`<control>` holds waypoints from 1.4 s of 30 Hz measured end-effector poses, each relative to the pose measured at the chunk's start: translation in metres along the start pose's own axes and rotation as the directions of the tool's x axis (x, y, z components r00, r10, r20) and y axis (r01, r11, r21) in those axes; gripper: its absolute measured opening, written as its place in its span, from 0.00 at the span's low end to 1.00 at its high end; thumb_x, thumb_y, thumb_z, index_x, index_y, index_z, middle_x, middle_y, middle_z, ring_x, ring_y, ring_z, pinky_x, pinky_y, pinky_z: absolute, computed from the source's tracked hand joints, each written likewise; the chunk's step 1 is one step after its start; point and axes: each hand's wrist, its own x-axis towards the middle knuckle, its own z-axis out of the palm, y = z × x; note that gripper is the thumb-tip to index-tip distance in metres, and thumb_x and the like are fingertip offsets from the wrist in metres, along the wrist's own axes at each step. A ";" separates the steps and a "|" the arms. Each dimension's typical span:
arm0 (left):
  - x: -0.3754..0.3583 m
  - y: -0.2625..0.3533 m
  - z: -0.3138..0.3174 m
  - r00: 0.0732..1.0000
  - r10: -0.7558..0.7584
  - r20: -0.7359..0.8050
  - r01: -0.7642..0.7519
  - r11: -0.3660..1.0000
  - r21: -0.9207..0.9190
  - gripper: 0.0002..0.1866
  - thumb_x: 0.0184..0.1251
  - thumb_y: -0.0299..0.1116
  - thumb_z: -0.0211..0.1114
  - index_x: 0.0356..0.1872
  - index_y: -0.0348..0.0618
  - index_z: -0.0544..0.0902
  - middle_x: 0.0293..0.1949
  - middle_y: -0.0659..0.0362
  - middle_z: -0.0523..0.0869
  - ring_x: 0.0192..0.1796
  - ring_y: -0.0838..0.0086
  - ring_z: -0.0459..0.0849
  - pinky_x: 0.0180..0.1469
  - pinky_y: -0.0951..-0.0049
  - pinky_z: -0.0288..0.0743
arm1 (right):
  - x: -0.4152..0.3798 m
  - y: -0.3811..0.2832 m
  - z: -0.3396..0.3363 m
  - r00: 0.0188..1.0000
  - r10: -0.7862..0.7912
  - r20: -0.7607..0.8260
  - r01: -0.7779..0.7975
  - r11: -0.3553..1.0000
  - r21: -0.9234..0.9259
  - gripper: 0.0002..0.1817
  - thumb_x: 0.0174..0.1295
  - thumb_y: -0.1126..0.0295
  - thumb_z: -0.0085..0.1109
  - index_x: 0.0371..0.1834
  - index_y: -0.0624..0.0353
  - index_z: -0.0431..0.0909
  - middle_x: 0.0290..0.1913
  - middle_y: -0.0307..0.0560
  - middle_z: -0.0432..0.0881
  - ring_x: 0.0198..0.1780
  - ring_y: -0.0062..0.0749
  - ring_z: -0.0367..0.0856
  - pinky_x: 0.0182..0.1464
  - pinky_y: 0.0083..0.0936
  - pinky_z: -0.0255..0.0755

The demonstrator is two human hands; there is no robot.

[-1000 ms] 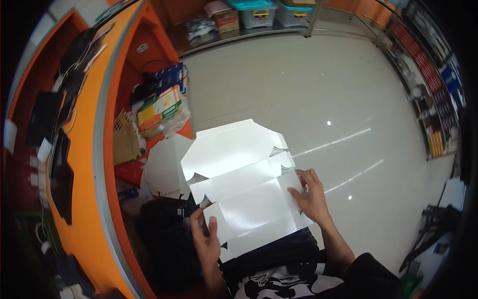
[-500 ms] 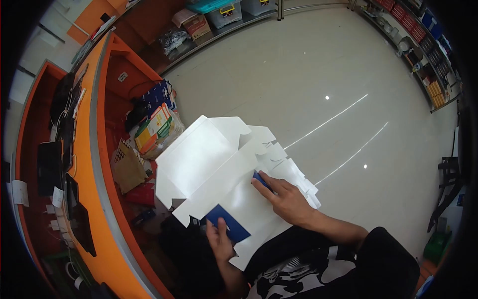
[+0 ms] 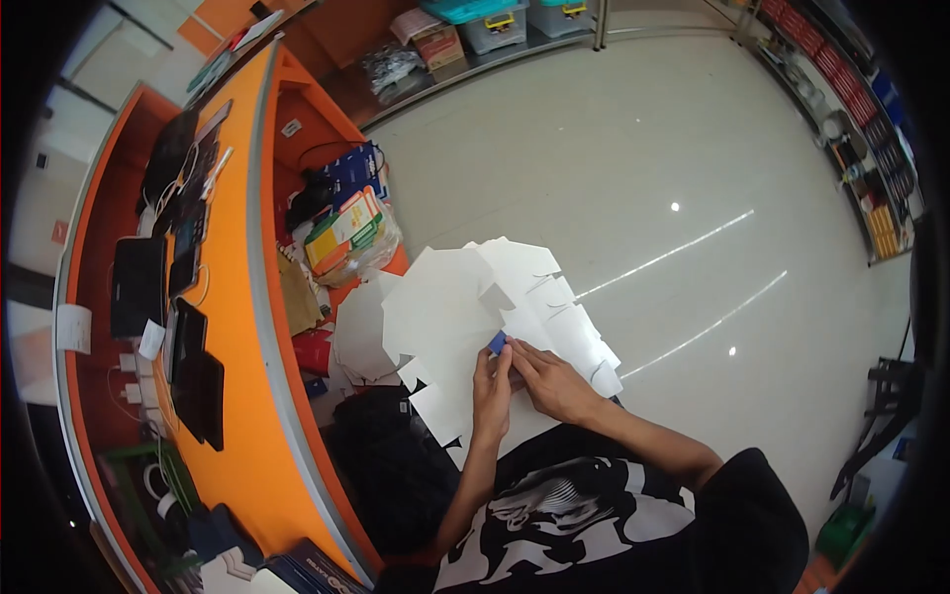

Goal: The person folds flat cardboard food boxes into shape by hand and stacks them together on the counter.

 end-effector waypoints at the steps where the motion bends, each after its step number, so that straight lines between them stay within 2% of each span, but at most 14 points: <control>1: 0.005 -0.001 -0.003 1.000 0.010 -0.007 -0.010 1.000 -0.011 0.23 0.82 0.42 0.57 0.68 0.38 0.70 0.53 0.52 0.83 0.51 0.69 0.86 0.50 0.69 0.83 | 0.000 0.002 -0.002 0.999 -0.008 0.040 0.007 1.000 0.030 0.34 0.63 0.74 0.58 0.73 0.69 0.62 0.77 0.64 0.62 0.76 0.55 0.65 0.72 0.44 0.66; 6: 0.025 -0.008 -0.025 0.998 0.061 -0.004 -0.060 0.995 0.077 0.16 0.82 0.41 0.58 0.54 0.37 0.82 0.43 0.59 0.86 0.42 0.76 0.87 0.41 0.74 0.84 | -0.009 0.008 -0.022 0.991 -0.075 0.115 0.058 0.987 0.149 0.43 0.61 0.64 0.71 0.77 0.65 0.60 0.79 0.62 0.59 0.79 0.55 0.60 0.76 0.45 0.61; 8: 0.021 0.001 -0.028 0.998 0.057 -0.024 -0.056 0.998 0.043 0.15 0.81 0.40 0.59 0.53 0.38 0.83 0.43 0.60 0.87 0.42 0.76 0.87 0.42 0.72 0.83 | -0.017 0.006 -0.030 0.995 0.083 -0.048 -0.072 0.978 0.196 0.46 0.59 0.58 0.75 0.76 0.65 0.61 0.80 0.61 0.58 0.79 0.56 0.58 0.78 0.45 0.58; 10: 0.021 0.012 -0.025 0.998 0.055 -0.039 -0.055 0.998 0.009 0.14 0.81 0.39 0.60 0.53 0.39 0.83 0.43 0.60 0.88 0.42 0.75 0.87 0.44 0.71 0.82 | -0.020 -0.003 -0.045 0.972 0.204 -0.114 -0.173 0.956 0.238 0.46 0.57 0.59 0.77 0.76 0.65 0.62 0.76 0.61 0.65 0.75 0.55 0.66 0.74 0.44 0.65; 12: 0.020 0.019 -0.022 0.992 0.076 -0.103 -0.084 0.994 -0.075 0.14 0.81 0.40 0.60 0.51 0.40 0.83 0.43 0.61 0.88 0.42 0.77 0.87 0.47 0.67 0.82 | -0.027 -0.006 -0.053 0.865 0.502 0.012 -0.437 0.742 0.509 0.45 0.57 0.59 0.77 0.75 0.65 0.64 0.67 0.60 0.76 0.67 0.52 0.77 0.67 0.41 0.74; 13: 0.020 0.024 -0.020 0.992 0.081 -0.100 -0.088 0.994 -0.072 0.14 0.81 0.40 0.60 0.51 0.40 0.83 0.43 0.61 0.88 0.42 0.77 0.87 0.47 0.67 0.82 | -0.031 -0.003 -0.049 0.879 0.477 -0.020 -0.404 0.766 0.501 0.36 0.61 0.64 0.75 0.70 0.67 0.71 0.56 0.57 0.83 0.57 0.47 0.84 0.60 0.36 0.79; 17: 0.020 0.031 -0.013 0.990 0.131 -0.059 -0.134 0.989 -0.061 0.14 0.80 0.41 0.60 0.48 0.39 0.84 0.42 0.62 0.87 0.41 0.77 0.87 0.46 0.69 0.82 | -0.029 -0.008 -0.035 0.848 0.531 -0.010 -0.337 0.553 0.762 0.25 0.64 0.70 0.71 0.63 0.67 0.79 0.52 0.56 0.84 0.50 0.43 0.85 0.56 0.35 0.80; 20: 0.014 0.037 -0.003 0.986 0.161 -0.039 -0.163 0.985 -0.052 0.15 0.81 0.41 0.60 0.47 0.38 0.84 0.40 0.62 0.86 0.40 0.78 0.86 0.42 0.73 0.83 | -0.020 -0.016 -0.036 0.871 0.428 -0.242 -0.183 0.739 0.648 0.18 0.65 0.74 0.68 0.58 0.66 0.82 0.49 0.55 0.84 0.45 0.42 0.85 0.50 0.34 0.80; 23: 0.009 0.035 0.004 0.984 0.179 -0.017 -0.179 0.980 -0.084 0.14 0.81 0.40 0.60 0.45 0.39 0.84 0.38 0.64 0.84 0.39 0.81 0.83 0.40 0.74 0.81 | -0.011 -0.030 -0.039 0.901 0.109 -0.421 0.017 0.959 0.284 0.18 0.63 0.75 0.69 0.56 0.65 0.84 0.47 0.53 0.79 0.44 0.44 0.81 0.46 0.36 0.78; 27: -0.003 0.013 0.006 0.977 0.204 0.063 -0.196 0.974 -0.111 0.09 0.80 0.34 0.60 0.46 0.40 0.83 0.41 0.65 0.85 0.40 0.83 0.82 0.40 0.77 0.77 | -0.009 -0.031 -0.033 0.941 -0.048 -0.334 0.070 0.996 0.054 0.22 0.63 0.73 0.68 0.59 0.70 0.79 0.47 0.53 0.73 0.48 0.44 0.76 0.46 0.37 0.77; 33: -0.003 0.007 -0.003 0.959 0.282 0.024 -0.272 0.942 -0.198 0.10 0.82 0.32 0.56 0.50 0.37 0.83 0.42 0.65 0.83 0.42 0.83 0.80 0.43 0.78 0.77 | -0.015 -0.036 -0.032 0.985 0.024 -0.169 -0.001 0.991 0.132 0.24 0.65 0.73 0.62 0.62 0.73 0.75 0.44 0.54 0.72 0.45 0.44 0.78 0.43 0.35 0.79; 36: -0.016 0.017 0.004 0.983 0.181 0.014 -0.174 0.962 -0.209 0.08 0.81 0.30 0.57 0.48 0.38 0.83 0.44 0.62 0.86 0.45 0.79 0.84 0.47 0.78 0.78 | -0.011 -0.023 -0.019 0.968 -0.049 -0.244 0.064 0.997 0.052 0.27 0.61 0.74 0.61 0.64 0.75 0.73 0.43 0.53 0.72 0.43 0.44 0.78 0.42 0.35 0.80; 39: -0.017 0.016 0.008 0.976 0.214 -0.032 -0.216 0.960 -0.176 0.09 0.81 0.30 0.57 0.46 0.37 0.83 0.45 0.62 0.86 0.45 0.79 0.83 0.49 0.78 0.77 | -0.011 -0.025 -0.018 0.953 -0.106 -0.284 0.090 0.994 -0.067 0.27 0.58 0.76 0.59 0.63 0.77 0.73 0.43 0.52 0.73 0.44 0.44 0.79 0.42 0.34 0.80; 42: -0.013 0.007 0.004 0.937 0.336 -0.092 -0.334 0.942 0.042 0.09 0.81 0.30 0.58 0.43 0.37 0.84 0.42 0.64 0.85 0.44 0.81 0.81 0.47 0.78 0.75 | -0.009 -0.030 -0.019 0.963 -0.106 -0.249 0.073 0.988 -0.136 0.26 0.58 0.75 0.57 0.60 0.77 0.74 0.43 0.52 0.74 0.44 0.42 0.79 0.42 0.33 0.80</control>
